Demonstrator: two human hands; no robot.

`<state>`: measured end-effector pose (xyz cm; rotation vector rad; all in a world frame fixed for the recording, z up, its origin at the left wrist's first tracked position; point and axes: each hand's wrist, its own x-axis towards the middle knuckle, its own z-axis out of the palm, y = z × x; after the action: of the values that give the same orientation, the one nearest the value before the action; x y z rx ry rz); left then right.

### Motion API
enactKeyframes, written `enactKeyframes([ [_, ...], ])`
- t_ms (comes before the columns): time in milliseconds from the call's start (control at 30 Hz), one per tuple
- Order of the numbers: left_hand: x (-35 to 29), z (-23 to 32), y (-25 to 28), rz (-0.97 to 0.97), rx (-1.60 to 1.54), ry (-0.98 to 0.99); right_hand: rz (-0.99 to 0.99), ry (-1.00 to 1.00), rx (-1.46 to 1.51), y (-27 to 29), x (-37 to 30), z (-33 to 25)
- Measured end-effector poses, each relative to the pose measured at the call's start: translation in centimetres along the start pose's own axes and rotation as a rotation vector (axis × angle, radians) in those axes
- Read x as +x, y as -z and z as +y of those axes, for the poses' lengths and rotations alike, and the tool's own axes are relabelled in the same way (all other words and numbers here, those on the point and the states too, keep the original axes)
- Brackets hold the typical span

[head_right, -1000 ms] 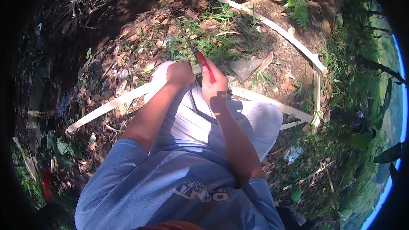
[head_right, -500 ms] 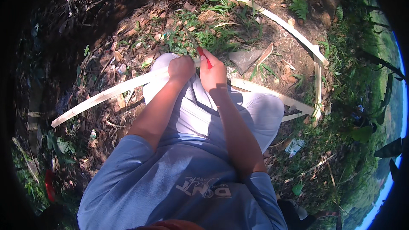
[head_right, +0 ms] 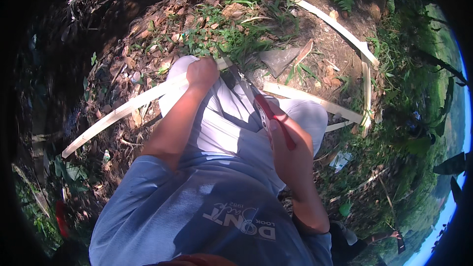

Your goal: The person sits on the ground and uses a red folding saw to cut a thin piece of light-colored wood. They hold the wood with their left hand and saw with their right hand, making repetitive strokes to slice through the material.

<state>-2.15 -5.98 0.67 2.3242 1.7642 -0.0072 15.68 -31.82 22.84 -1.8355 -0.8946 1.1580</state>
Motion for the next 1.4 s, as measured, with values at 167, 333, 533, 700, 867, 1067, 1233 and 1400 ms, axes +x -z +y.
enactKeyframes([
  [167, -0.3, -0.3, -0.3, -0.011, 0.026, 0.02, 0.033, 0.214, 0.015, -4.7, 6.2, 1.8],
  [333, 0.1, -0.1, -0.8, 0.02, 0.095, -0.052, 0.106, 0.401, 0.017, -11.6, 18.9, 3.6],
  [533, 0.5, -0.6, -1.7, 0.04, 0.103, -0.047, 0.079, 0.442, -0.075, -12.6, 19.0, 3.7],
  [700, 0.5, -0.4, -1.7, 0.015, 0.098, -0.083, -0.034, 0.224, 0.009, -5.4, 11.8, 1.9],
  [867, 0.5, -0.1, -1.2, 0.027, 0.075, -0.011, -0.057, -0.055, 0.094, 0.8, 3.6, -2.9],
  [1067, 0.3, -0.6, -1.5, 0.056, 0.069, -0.042, -0.015, 0.08, 0.081, -3.1, 8.4, -0.6],
  [1233, 0.2, -0.1, -1.1, -0.003, 0.123, -0.087, 0.073, 0.306, -0.035, -10.0, 18.2, 1.1],
  [1400, 0.8, -0.5, -1.5, -0.034, 0.145, -0.051, -0.005, 0.321, -0.045, -9.7, 20.6, 1.1],
])
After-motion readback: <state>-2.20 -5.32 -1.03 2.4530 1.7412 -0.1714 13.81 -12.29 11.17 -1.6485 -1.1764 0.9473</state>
